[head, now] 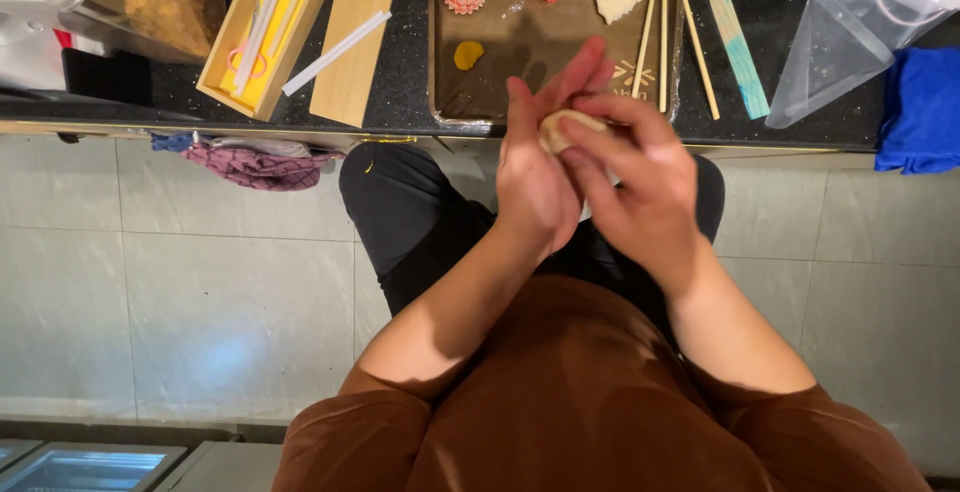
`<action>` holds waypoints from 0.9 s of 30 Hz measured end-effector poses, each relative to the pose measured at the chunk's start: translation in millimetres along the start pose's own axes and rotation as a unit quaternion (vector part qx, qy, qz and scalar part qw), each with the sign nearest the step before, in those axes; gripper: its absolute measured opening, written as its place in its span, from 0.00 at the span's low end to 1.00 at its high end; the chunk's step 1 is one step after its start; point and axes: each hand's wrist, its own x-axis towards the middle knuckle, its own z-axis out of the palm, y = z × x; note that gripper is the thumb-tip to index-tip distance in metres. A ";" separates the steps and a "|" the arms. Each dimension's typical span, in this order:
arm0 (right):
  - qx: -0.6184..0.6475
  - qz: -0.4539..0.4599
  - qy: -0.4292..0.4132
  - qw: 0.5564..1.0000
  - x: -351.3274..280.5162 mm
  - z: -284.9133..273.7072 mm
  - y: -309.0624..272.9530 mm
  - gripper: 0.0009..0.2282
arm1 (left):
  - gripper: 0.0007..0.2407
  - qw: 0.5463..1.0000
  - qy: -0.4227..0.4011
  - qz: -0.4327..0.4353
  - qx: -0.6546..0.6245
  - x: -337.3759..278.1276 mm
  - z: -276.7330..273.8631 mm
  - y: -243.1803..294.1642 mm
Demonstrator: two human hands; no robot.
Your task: Shaping and assembling small decorative dough components by hand on a tray.
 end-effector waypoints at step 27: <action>-0.006 0.124 0.000 0.992 -7.9 -9.7 13.3 0.13 | 0.30 0.992 0.006 -0.126 0.028 6.2 4.0 6.7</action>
